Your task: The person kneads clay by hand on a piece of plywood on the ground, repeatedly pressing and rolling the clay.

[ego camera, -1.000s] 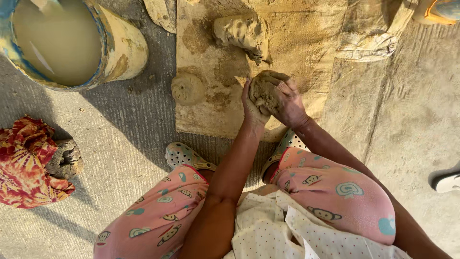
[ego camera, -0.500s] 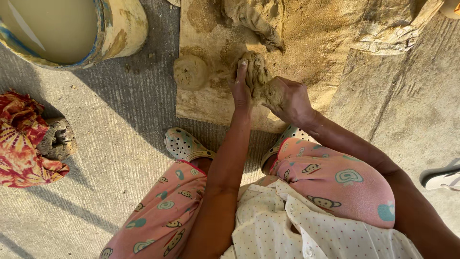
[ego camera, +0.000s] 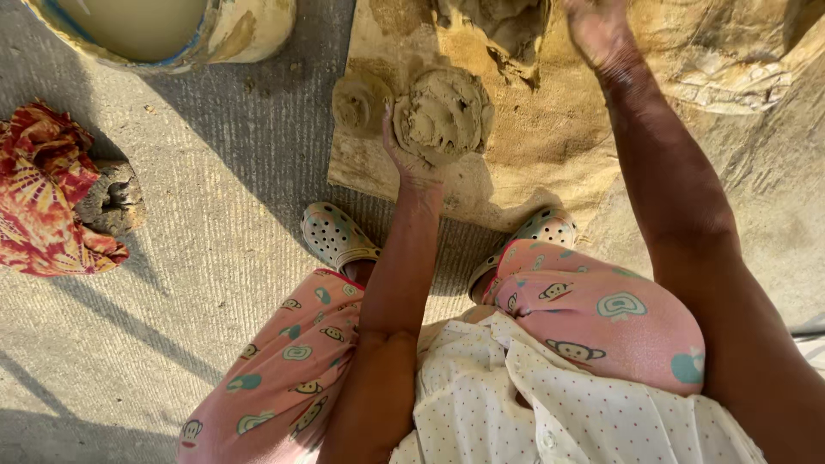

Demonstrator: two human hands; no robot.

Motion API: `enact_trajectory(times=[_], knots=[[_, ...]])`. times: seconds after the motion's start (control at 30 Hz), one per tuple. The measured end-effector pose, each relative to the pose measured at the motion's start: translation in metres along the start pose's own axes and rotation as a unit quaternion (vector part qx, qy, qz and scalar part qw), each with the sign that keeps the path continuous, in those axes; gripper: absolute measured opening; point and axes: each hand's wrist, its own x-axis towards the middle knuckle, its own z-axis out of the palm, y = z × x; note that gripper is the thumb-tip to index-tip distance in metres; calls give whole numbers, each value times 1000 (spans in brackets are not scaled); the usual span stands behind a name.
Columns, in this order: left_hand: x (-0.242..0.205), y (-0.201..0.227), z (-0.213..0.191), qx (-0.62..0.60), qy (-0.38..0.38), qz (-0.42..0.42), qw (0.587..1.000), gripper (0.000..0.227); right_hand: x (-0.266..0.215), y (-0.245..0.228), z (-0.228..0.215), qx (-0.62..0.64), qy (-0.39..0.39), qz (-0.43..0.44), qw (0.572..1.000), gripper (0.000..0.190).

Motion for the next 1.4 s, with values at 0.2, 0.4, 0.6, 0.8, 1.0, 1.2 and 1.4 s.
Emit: enact_trajectory(times=[0.2, 0.4, 0.6, 0.8, 1.0, 1.2, 1.4], knots=[[2, -41, 32, -56, -199, -139, 969, 69, -34, -63, -68, 469, 167, 226, 837, 88], [7, -64, 64, -4, -382, -192, 904, 72, -50, -101, -84, 163, 60, 125, 977, 85], [-27, -109, 126, -329, -484, -272, 764, 63, -71, -95, -119, 97, 112, 24, 989, 65], [-28, -121, 112, 74, -160, -194, 965, 68, -82, -109, -99, -80, 85, 24, 993, 67], [-34, -123, 112, 52, -257, -142, 954, 67, -74, -122, -140, 112, 87, 35, 989, 75], [-39, -136, 113, -6, -220, -190, 957, 61, -89, -121, -112, -122, 57, 81, 987, 67], [-34, -134, 115, -62, -305, -235, 921, 62, -68, -148, -132, 136, 114, 25, 984, 71]])
